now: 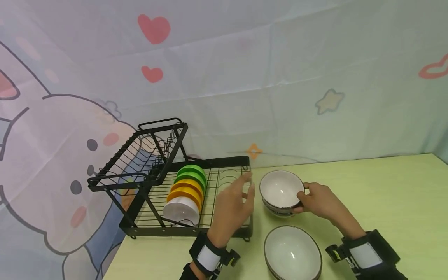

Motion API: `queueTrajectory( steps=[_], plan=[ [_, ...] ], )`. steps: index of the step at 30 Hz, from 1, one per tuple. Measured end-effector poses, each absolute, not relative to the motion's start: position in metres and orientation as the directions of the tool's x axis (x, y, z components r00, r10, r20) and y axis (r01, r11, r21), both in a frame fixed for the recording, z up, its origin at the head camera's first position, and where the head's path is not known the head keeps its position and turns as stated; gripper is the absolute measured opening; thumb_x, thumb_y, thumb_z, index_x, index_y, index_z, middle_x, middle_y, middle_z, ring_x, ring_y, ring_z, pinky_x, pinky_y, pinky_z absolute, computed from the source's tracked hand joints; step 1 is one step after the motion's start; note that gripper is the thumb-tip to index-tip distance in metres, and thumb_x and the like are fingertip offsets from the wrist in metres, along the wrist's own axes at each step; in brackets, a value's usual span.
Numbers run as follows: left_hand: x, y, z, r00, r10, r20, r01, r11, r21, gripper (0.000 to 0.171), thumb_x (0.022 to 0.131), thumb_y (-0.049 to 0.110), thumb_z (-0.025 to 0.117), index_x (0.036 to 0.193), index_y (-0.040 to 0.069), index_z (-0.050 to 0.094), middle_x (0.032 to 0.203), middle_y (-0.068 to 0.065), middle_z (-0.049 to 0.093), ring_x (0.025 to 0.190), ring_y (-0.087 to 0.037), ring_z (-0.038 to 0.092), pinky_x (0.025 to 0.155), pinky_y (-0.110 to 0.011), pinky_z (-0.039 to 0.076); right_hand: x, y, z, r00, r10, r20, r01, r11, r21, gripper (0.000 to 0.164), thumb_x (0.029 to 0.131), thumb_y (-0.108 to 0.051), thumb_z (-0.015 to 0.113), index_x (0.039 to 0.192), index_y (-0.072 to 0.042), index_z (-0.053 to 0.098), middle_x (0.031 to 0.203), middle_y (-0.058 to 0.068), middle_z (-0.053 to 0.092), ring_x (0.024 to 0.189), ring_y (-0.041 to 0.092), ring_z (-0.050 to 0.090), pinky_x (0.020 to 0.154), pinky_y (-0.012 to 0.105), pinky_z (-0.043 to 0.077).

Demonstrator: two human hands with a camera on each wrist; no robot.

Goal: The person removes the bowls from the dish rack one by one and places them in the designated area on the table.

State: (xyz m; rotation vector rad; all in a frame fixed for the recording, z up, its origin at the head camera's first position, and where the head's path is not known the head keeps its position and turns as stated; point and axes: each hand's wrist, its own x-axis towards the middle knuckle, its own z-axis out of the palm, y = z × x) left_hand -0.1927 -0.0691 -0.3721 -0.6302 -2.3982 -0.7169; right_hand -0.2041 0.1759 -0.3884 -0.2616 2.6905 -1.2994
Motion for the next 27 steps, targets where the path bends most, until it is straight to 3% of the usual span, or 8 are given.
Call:
queueTrajectory(
  steps=[16,27],
  plan=[
    [-0.1937,-0.0703,-0.3718,-0.731,0.270,0.626,0.566,0.753,0.335,0.033,0.100,0.023,0.058,0.130,0.010,0.061,0.118,-0.003,0.073,0.070,-0.010,0.074,0.051,-0.008,0.043,-0.2090,0.1771,-0.3960,-0.974,-0.209,-0.085,-0.074,0.652,-0.755,0.045,0.096,-0.012,0.046,0.131,0.016,0.052,0.077,0.004,0.076,0.073,0.010,0.071,0.055,0.025,0.037],
    [-0.1938,-0.0703,-0.3718,-0.737,0.273,0.618,0.561,0.757,0.335,0.033,0.100,0.023,0.058,0.130,0.010,0.061,0.119,-0.005,0.073,0.070,-0.010,0.074,0.050,-0.008,0.042,-0.2101,0.1795,-0.3949,-0.957,-0.270,-0.106,-0.090,0.624,-0.776,0.046,0.100,-0.010,0.043,0.135,0.020,0.043,0.075,0.005,0.074,0.072,0.016,0.074,0.065,0.027,0.050]
  ],
)
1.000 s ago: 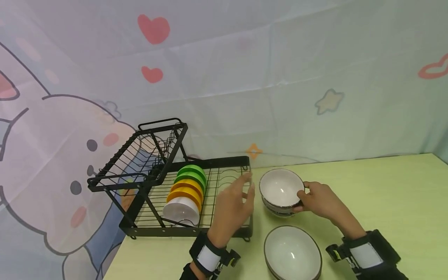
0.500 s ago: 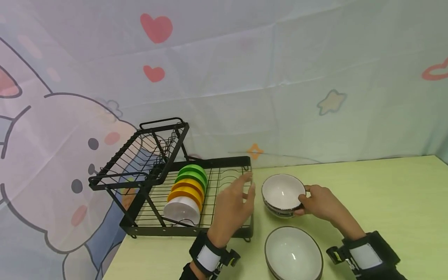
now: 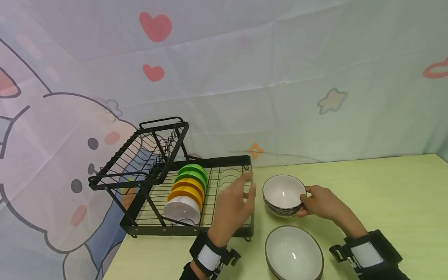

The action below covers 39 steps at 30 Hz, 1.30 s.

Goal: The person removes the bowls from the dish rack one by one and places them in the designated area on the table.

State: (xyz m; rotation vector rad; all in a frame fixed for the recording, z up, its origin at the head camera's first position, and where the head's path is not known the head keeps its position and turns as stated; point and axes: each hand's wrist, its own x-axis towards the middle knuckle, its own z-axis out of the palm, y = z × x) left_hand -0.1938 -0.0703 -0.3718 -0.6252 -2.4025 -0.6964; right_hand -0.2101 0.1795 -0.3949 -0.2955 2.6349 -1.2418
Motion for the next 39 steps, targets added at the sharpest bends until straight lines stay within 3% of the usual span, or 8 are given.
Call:
queueTrajectory(
  steps=[7,13,21,29,36,39],
  plan=[
    [-0.194,-0.071,-0.372,-0.736,0.278,0.617,0.559,0.763,0.324,0.033,0.100,0.022,0.058,0.130,0.010,0.061,0.119,-0.004,0.073,0.070,-0.010,0.074,0.048,-0.008,0.039,-0.210,0.178,-0.395,-0.955,-0.279,-0.102,-0.096,0.615,-0.783,0.063,0.099,-0.009,0.044,0.145,0.025,0.017,0.074,0.006,0.074,0.069,0.018,0.075,0.075,0.032,0.056],
    [-0.194,-0.070,-0.371,-0.737,0.283,0.614,0.559,0.766,0.318,0.034,0.100,0.023,0.057,0.131,0.010,0.061,0.120,-0.002,0.073,0.071,-0.009,0.074,0.048,-0.008,0.039,-0.209,0.177,-0.397,-0.956,-0.281,-0.083,-0.111,0.608,-0.786,0.058,0.097,-0.007,0.044,0.144,0.022,0.026,0.073,0.007,0.075,0.068,0.019,0.075,0.077,0.037,0.058],
    [-0.196,-0.071,-0.373,-0.735,0.284,0.616,0.559,0.768,0.313,0.034,0.099,0.023,0.058,0.130,0.009,0.062,0.119,-0.003,0.073,0.070,-0.010,0.074,0.049,-0.008,0.040,-0.209,0.176,-0.395,-0.963,-0.263,-0.059,-0.133,0.654,-0.744,0.056,0.097,-0.008,0.045,0.142,0.022,0.031,0.069,0.004,0.074,0.066,0.017,0.074,0.070,0.030,0.053],
    [-0.196,-0.076,-0.372,-0.763,0.280,0.583,0.511,0.813,0.279,0.033,0.098,0.024,0.060,0.128,0.009,0.064,0.114,-0.007,0.075,0.071,-0.011,0.074,0.045,-0.008,0.036,-0.208,0.175,-0.395,-0.956,-0.280,-0.086,-0.105,0.603,-0.791,0.057,0.098,-0.007,0.042,0.144,0.022,0.025,0.072,0.006,0.074,0.067,0.019,0.075,0.073,0.031,0.057],
    [-0.196,-0.084,-0.369,-0.778,0.257,0.573,0.454,0.860,0.232,0.029,0.096,0.024,0.063,0.121,0.013,0.070,0.100,-0.005,0.077,0.075,-0.013,0.074,0.042,-0.012,0.031,-0.206,0.175,-0.395,-0.948,-0.304,-0.100,-0.087,0.546,-0.833,0.055,0.100,-0.007,0.044,0.143,0.021,0.025,0.073,0.009,0.074,0.065,0.019,0.074,0.064,0.032,0.060],
    [-0.196,-0.085,-0.368,-0.776,0.275,0.567,0.456,0.867,0.203,0.026,0.096,0.025,0.062,0.117,0.013,0.072,0.094,-0.004,0.077,0.068,-0.013,0.070,0.041,-0.013,0.030,-0.205,0.176,-0.394,-0.942,-0.319,-0.106,-0.081,0.521,-0.850,0.060,0.101,-0.008,0.045,0.144,0.023,0.018,0.073,0.010,0.073,0.064,0.018,0.073,0.063,0.033,0.061]
  ],
)
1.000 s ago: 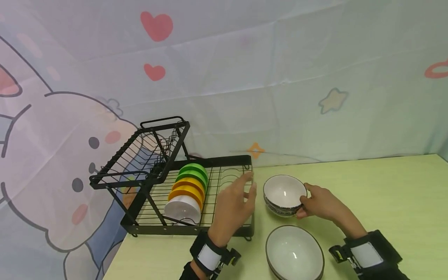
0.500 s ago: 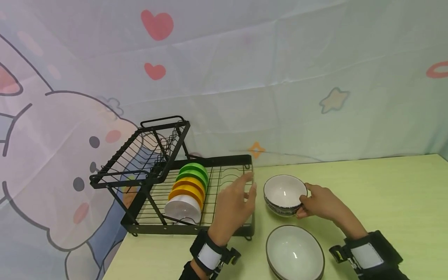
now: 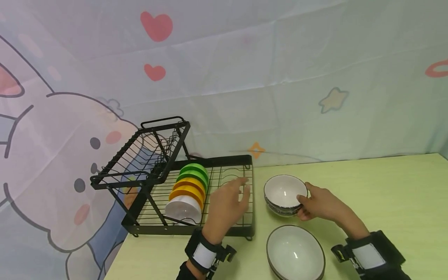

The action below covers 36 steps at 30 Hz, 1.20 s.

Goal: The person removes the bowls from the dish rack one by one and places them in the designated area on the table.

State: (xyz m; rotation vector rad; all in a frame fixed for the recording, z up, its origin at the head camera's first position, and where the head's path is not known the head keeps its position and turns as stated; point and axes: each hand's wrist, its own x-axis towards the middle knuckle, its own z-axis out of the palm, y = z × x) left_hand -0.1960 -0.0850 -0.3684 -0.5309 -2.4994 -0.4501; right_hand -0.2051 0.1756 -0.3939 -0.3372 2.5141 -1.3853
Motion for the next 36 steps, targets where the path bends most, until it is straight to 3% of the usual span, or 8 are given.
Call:
queueTrajectory(
  steps=[7,14,18,21,23,28,32,36],
  plan=[
    [-0.198,-0.090,-0.366,-0.778,0.292,0.557,0.474,0.854,0.214,0.024,0.097,0.024,0.061,0.115,0.013,0.073,0.098,-0.005,0.077,0.052,-0.008,0.058,0.039,-0.013,0.027,-0.205,0.177,-0.391,-0.939,-0.317,-0.135,-0.067,0.552,-0.831,0.075,0.103,-0.014,0.046,0.145,0.027,-0.002,0.073,0.008,0.073,0.063,0.014,0.071,0.063,0.032,0.060],
    [-0.199,-0.096,-0.360,-0.794,0.280,0.539,0.466,0.850,0.245,0.026,0.098,0.024,0.059,0.116,0.011,0.072,0.102,-0.006,0.077,0.037,-0.003,0.026,0.035,-0.016,0.020,-0.205,0.181,-0.387,-0.938,-0.316,-0.146,-0.072,0.588,-0.806,0.079,0.104,-0.019,0.045,0.146,0.024,-0.007,0.076,0.005,0.074,0.063,0.013,0.071,0.065,0.033,0.060],
    [-0.202,-0.102,-0.358,-0.825,0.260,0.502,0.427,0.869,0.251,0.027,0.098,0.024,0.059,0.117,0.011,0.072,0.082,-0.005,0.075,0.039,-0.004,0.022,0.037,-0.017,0.018,-0.204,0.180,-0.384,-0.935,-0.321,-0.149,-0.075,0.589,-0.804,0.081,0.104,-0.021,0.045,0.147,0.022,-0.008,0.076,0.003,0.074,0.063,0.013,0.071,0.065,0.031,0.060],
    [-0.204,-0.109,-0.357,-0.840,0.236,0.488,0.395,0.883,0.254,0.026,0.097,0.023,0.059,0.117,0.010,0.072,0.077,-0.006,0.074,0.039,-0.007,0.027,0.037,-0.018,0.019,-0.203,0.179,-0.383,-0.936,-0.321,-0.145,-0.083,0.600,-0.796,0.081,0.104,-0.023,0.045,0.147,0.022,-0.008,0.076,0.003,0.074,0.063,0.012,0.071,0.068,0.030,0.059],
    [-0.204,-0.111,-0.356,-0.846,0.218,0.487,0.377,0.889,0.258,0.026,0.097,0.023,0.059,0.116,0.009,0.072,0.086,-0.008,0.076,0.042,-0.010,0.040,0.038,-0.018,0.025,-0.203,0.180,-0.381,-0.938,-0.316,-0.141,-0.086,0.608,-0.790,0.082,0.104,-0.023,0.045,0.147,0.023,-0.008,0.076,0.003,0.074,0.063,0.012,0.071,0.068,0.029,0.059],
    [-0.203,-0.116,-0.358,-0.863,0.176,0.473,0.336,0.900,0.279,0.024,0.097,0.024,0.060,0.111,0.009,0.072,0.097,-0.010,0.077,0.070,-0.022,0.068,0.049,-0.023,0.045,-0.199,0.180,-0.377,-0.935,-0.319,-0.154,-0.059,0.568,-0.821,0.083,0.105,-0.022,0.046,0.148,0.020,-0.011,0.079,0.007,0.074,0.064,0.012,0.071,0.067,0.032,0.060],
    [-0.203,-0.122,-0.363,-0.872,0.173,0.458,0.324,0.905,0.275,0.022,0.096,0.023,0.061,0.108,0.008,0.072,0.097,-0.010,0.076,0.077,-0.026,0.070,0.057,-0.031,0.053,-0.195,0.177,-0.376,-0.933,-0.327,-0.152,-0.049,0.532,-0.845,0.084,0.105,-0.023,0.046,0.149,0.017,-0.013,0.081,0.008,0.074,0.065,0.012,0.071,0.066,0.032,0.061],
    [-0.205,-0.129,-0.366,-0.863,0.185,0.471,0.325,0.916,0.236,0.019,0.093,0.020,0.063,0.101,0.006,0.072,0.090,-0.010,0.075,0.071,-0.024,0.067,0.053,-0.031,0.050,-0.191,0.176,-0.372,-0.929,-0.341,-0.142,-0.061,0.520,-0.852,0.085,0.105,-0.025,0.047,0.150,0.016,-0.013,0.082,0.008,0.074,0.065,0.013,0.071,0.066,0.031,0.060]
  ],
)
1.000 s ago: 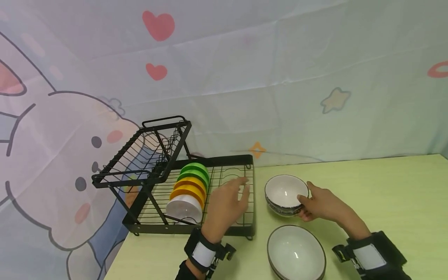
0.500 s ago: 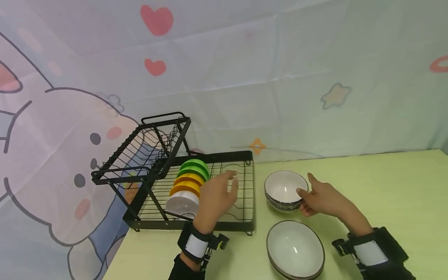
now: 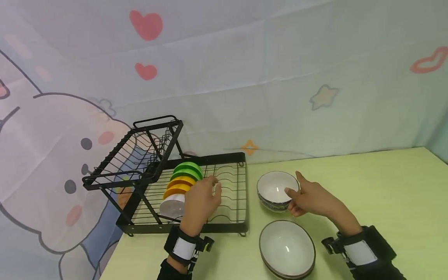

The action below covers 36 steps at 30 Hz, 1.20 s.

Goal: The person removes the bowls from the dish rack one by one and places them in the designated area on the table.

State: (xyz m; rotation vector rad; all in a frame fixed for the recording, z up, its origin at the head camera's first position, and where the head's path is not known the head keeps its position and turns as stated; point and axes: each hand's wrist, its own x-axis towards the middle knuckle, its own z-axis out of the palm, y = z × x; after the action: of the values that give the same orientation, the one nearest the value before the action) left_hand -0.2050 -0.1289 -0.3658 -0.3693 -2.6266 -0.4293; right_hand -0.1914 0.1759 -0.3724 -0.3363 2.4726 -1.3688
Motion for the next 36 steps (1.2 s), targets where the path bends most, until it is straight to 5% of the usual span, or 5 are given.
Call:
queueTrajectory(
  steps=[14,19,25,30,36],
  plan=[
    [-0.195,-0.176,-0.352,-0.922,0.137,0.363,0.215,0.960,0.181,0.007,0.085,0.001,0.059,0.079,0.003,0.062,0.059,-0.004,0.044,0.051,-0.017,0.043,0.043,-0.025,0.028,-0.185,0.184,-0.367,-0.921,-0.366,-0.137,-0.100,0.559,-0.823,0.085,0.106,-0.025,0.045,0.148,0.017,-0.016,0.087,0.009,0.075,0.069,0.015,0.072,0.069,0.033,0.061],
    [-0.190,-0.192,-0.353,-0.937,0.109,0.332,0.155,0.981,0.117,0.010,0.085,0.004,0.057,0.075,0.005,0.058,0.058,-0.004,0.044,0.053,-0.020,0.046,0.045,-0.028,0.028,-0.183,0.190,-0.369,-0.923,-0.353,-0.155,-0.093,0.593,-0.800,0.086,0.106,-0.028,0.044,0.148,0.018,-0.016,0.089,0.009,0.075,0.070,0.014,0.073,0.070,0.031,0.060],
    [-0.193,-0.209,-0.356,-0.961,0.110,0.253,0.146,0.981,0.129,0.019,0.092,0.020,0.063,0.097,0.003,0.070,0.083,-0.011,0.068,0.079,-0.030,0.063,0.056,-0.037,0.048,-0.182,0.202,-0.369,-0.926,-0.339,-0.164,-0.081,0.605,-0.792,0.086,0.106,-0.028,0.043,0.147,0.017,-0.017,0.088,0.006,0.075,0.070,0.014,0.072,0.069,0.030,0.060],
    [-0.194,-0.215,-0.357,-0.980,0.147,0.135,0.163,0.980,0.112,0.043,0.086,0.033,0.076,0.119,0.008,0.067,0.112,-0.014,0.070,0.103,-0.036,0.063,0.077,-0.053,0.057,-0.179,0.215,-0.370,-0.929,-0.330,-0.169,-0.078,0.619,-0.781,0.087,0.107,-0.030,0.043,0.147,0.018,-0.017,0.087,0.004,0.074,0.070,0.013,0.072,0.069,0.028,0.060],
    [-0.194,-0.219,-0.363,-0.970,0.209,0.124,0.217,0.975,0.050,0.049,0.077,0.013,0.084,0.122,0.011,0.065,0.119,-0.016,0.067,0.108,-0.038,0.062,0.078,-0.058,0.056,-0.175,0.225,-0.377,-0.929,-0.323,-0.182,-0.054,0.605,-0.794,0.087,0.106,-0.027,0.044,0.146,0.020,-0.017,0.087,0.005,0.074,0.070,0.012,0.071,0.068,0.028,0.060]
  ],
)
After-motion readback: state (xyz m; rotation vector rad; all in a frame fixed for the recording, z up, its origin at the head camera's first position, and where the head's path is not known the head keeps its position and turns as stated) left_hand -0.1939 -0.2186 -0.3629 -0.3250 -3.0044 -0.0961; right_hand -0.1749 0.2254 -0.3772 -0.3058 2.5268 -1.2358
